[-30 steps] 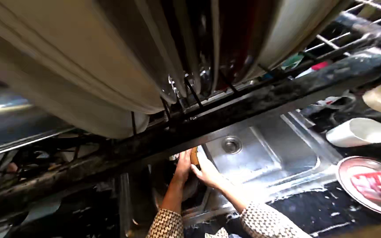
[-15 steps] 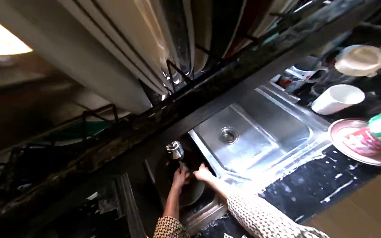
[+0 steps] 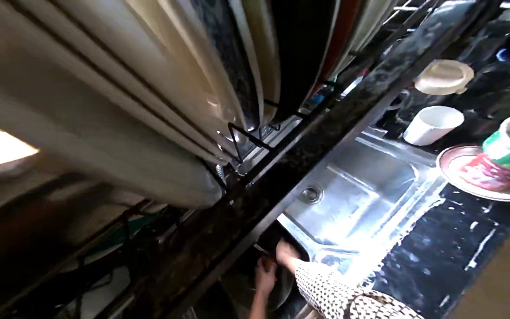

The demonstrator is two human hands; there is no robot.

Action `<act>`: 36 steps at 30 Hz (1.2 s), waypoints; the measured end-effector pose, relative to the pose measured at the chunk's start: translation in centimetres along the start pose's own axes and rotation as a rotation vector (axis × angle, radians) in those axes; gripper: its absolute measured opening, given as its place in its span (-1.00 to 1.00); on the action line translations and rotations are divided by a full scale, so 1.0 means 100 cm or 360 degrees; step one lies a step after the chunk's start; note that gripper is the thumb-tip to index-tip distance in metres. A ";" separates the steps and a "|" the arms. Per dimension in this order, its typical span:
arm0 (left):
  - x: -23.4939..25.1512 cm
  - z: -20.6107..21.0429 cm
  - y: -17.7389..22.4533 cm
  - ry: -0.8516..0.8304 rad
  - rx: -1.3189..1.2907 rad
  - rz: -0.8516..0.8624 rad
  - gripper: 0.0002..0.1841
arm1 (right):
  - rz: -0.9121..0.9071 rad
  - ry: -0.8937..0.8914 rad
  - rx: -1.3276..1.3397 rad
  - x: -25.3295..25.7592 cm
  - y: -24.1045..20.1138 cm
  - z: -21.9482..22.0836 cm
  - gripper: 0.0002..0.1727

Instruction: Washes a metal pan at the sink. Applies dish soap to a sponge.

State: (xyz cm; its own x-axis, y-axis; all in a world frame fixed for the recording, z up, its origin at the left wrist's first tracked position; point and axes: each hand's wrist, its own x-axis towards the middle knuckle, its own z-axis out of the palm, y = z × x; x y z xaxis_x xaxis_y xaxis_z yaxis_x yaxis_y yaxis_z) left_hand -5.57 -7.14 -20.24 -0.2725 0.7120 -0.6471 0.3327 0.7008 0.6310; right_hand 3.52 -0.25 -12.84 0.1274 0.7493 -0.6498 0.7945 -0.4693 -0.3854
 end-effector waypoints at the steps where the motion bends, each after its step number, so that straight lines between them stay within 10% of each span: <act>1: 0.002 0.000 -0.001 0.0026 0.0056 0.0006 -0.36 | 0.0009 -0.0451 -0.0140 0.004 -0.001 -0.025 -0.16; 12: -0.006 0.004 0.024 -0.0089 0.0390 0.0132 -0.54 | 0.0058 -0.0692 -0.0074 0.019 0.004 -0.023 0.19; 18: -0.018 -0.035 0.005 -0.0260 0.0794 0.0065 -0.49 | -0.0091 -0.0643 -0.0129 0.010 -0.004 -0.048 0.02; 25: -0.008 -0.067 -0.022 -0.0036 0.0892 -0.0062 -0.39 | 0.0019 -0.0957 0.0182 0.024 -0.001 -0.041 -0.32; 36: -0.062 -0.105 0.030 0.0430 0.0808 0.0057 -0.40 | 0.0044 -0.1041 0.0815 -0.042 0.025 -0.079 -0.12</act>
State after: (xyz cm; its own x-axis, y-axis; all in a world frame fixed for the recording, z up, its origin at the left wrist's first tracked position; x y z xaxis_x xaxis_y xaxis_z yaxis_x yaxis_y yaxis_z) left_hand -12.37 -8.96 -9.83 -0.4519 0.7674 -0.4549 0.7194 0.6150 0.3228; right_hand 9.65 -0.86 -5.85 -0.3536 0.3858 -0.8522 0.4075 -0.7565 -0.5115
